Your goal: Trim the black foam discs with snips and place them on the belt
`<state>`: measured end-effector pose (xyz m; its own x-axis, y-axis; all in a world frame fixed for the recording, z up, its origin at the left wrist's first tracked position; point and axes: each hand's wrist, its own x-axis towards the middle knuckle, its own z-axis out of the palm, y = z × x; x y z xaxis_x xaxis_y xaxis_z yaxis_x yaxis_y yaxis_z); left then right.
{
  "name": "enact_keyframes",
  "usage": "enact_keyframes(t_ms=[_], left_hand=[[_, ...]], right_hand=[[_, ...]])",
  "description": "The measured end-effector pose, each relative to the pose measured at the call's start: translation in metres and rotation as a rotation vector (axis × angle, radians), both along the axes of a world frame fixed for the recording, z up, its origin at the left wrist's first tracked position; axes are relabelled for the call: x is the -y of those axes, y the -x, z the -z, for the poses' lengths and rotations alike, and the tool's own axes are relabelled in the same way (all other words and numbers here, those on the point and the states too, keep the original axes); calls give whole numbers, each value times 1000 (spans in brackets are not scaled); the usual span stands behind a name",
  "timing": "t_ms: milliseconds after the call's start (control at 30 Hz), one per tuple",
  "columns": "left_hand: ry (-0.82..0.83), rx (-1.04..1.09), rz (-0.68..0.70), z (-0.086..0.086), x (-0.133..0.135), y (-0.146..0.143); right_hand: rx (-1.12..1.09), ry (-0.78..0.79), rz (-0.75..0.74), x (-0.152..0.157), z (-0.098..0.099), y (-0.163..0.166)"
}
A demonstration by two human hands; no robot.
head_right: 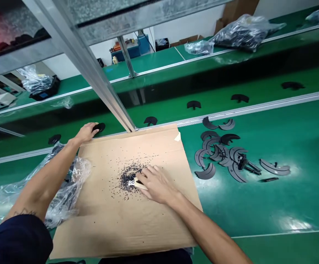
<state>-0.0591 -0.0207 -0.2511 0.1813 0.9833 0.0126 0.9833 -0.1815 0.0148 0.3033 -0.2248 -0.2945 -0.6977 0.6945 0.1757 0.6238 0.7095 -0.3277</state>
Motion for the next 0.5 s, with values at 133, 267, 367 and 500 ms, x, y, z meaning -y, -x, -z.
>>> enact_keyframes(t_ms=[133, 267, 367, 500], left_hand=[[54, 21, 158, -16, 19, -28], [161, 13, 513, -26, 42, -116], [127, 7, 460, -26, 39, -190], [74, 112, 289, -34, 17, -237]], right_hand=[[7, 13, -21, 4, -1, 0], [9, 10, -65, 7, 2, 3], [-15, -34, -84, 8, 4, 7], [-98, -125, -120, 5, 5, 15]])
